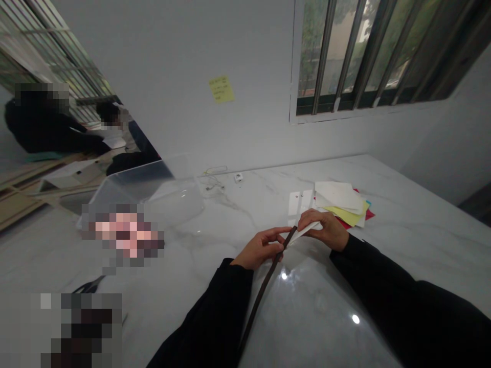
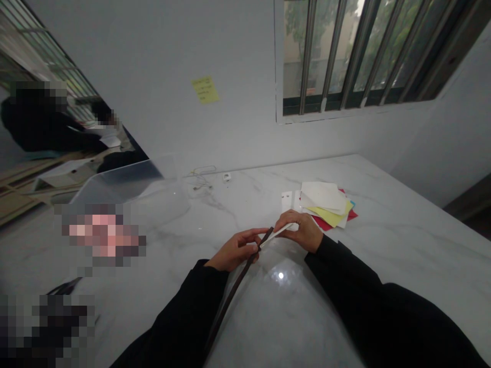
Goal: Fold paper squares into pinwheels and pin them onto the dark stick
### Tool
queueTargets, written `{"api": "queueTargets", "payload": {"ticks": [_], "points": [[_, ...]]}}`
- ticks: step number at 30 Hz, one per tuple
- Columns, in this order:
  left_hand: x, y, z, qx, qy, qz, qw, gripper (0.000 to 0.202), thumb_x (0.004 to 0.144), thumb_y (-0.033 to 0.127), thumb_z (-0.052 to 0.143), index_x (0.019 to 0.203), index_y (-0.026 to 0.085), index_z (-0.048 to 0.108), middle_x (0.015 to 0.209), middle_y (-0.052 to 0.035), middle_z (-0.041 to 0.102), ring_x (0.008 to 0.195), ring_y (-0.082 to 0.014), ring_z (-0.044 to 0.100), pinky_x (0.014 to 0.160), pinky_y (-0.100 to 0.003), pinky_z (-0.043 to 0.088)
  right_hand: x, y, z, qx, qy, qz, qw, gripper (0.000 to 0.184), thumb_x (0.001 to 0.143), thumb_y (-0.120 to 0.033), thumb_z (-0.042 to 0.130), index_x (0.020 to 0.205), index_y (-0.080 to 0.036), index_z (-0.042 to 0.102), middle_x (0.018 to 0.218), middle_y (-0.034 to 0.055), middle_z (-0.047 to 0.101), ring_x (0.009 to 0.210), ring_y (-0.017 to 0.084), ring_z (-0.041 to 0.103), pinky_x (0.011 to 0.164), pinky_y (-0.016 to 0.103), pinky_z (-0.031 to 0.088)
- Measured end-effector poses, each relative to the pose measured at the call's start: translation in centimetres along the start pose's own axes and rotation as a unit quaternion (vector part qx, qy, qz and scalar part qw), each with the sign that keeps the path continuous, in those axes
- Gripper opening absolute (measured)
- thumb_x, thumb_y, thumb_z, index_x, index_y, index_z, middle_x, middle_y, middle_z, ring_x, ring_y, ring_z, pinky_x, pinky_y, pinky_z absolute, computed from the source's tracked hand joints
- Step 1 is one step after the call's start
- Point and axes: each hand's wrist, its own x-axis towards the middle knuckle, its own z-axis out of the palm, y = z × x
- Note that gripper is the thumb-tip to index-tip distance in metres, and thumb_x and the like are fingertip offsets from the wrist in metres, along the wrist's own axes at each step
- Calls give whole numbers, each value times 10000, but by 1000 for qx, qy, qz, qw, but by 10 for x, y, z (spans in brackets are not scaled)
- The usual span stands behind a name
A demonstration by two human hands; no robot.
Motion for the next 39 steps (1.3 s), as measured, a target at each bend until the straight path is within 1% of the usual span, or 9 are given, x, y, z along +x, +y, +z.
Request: {"api": "queueTargets", "payload": {"ticks": [7, 11, 15, 19, 23, 28, 32, 36, 39], "points": [[0, 0, 0, 20, 6, -3, 1000, 611, 752, 370, 726, 1320, 213, 563, 884, -31, 566, 646, -102, 546, 615, -241, 426, 0, 1, 1, 1, -4, 16, 1000, 134, 778, -369, 738, 822, -242, 751, 845, 42, 722, 847, 209, 661, 808, 348, 516], [0, -1, 2, 16, 8, 0, 1000, 617, 733, 379, 740, 1300, 203, 571, 939, -55, 592, 643, -110, 555, 603, -249, 428, -2, 2, 4, 63, -11, 87, 994, 216, 736, -384, 761, 859, -209, 728, 855, 38, 725, 804, 207, 674, 784, 340, 536], [-1, -3, 4, 19, 20, 2, 1000, 557, 716, 396, 753, 1208, 171, 618, 994, -84, 618, 639, -113, 558, 606, -260, 427, -4, 1, 7, 166, -51, 158, 972, 321, 730, -378, 756, 995, -200, 720, 977, 56, 737, 932, 253, 681, 859, 390, 540], [-2, -5, 4, 27, 13, 2, 1000, 522, 726, 390, 746, 1182, 168, 622, 973, -77, 621, 626, -113, 566, 580, -248, 409, -7, 1, 8, 189, -74, 201, 958, 280, 755, -379, 732, 975, -206, 747, 988, 54, 749, 923, 262, 694, 872, 409, 538], [0, -5, 5, 32, 17, 1, 999, 491, 718, 384, 756, 1135, 153, 641, 922, -60, 610, 630, -116, 577, 583, -245, 413, -8, 4, 7, 187, -79, 211, 956, 280, 750, -384, 737, 963, -203, 755, 980, 50, 753, 933, 271, 693, 865, 400, 539], [2, -6, 2, 47, 41, -8, 998, 538, 724, 360, 759, 1214, 178, 627, 940, -57, 611, 679, -121, 590, 628, -251, 430, -6, 18, 0, 159, -54, 236, 957, 290, 735, -421, 744, 896, -181, 762, 920, 61, 762, 850, 267, 701, 792, 377, 547], [0, -3, 0, 76, 45, -10, 996, 512, 751, 363, 738, 1223, 189, 643, 945, -64, 631, 713, -114, 577, 679, -258, 436, -6, 30, -7, 175, -3, 282, 943, 337, 720, -454, 751, 882, -158, 746, 869, 79, 761, 763, 245, 700, 680, 340, 550], [0, -3, -1, 77, 35, -24, 996, 527, 721, 365, 768, 1208, 194, 660, 948, -75, 664, 752, -130, 587, 710, -265, 435, -7, 32, -8, 186, 1, 309, 933, 390, 739, -461, 741, 974, -150, 722, 929, 97, 753, 768, 233, 699, 663, 326, 558], [3, -8, -2, 59, 73, -28, 995, 540, 700, 370, 786, 1198, 198, 666, 962, -81, 678, 759, -133, 585, 673, -247, 417, -6, 33, -7, 188, 19, 306, 933, 473, 763, -485, 718, 1118, -180, 655, 1037, 105, 728, 865, 239, 693, 676, 318, 570]]}}
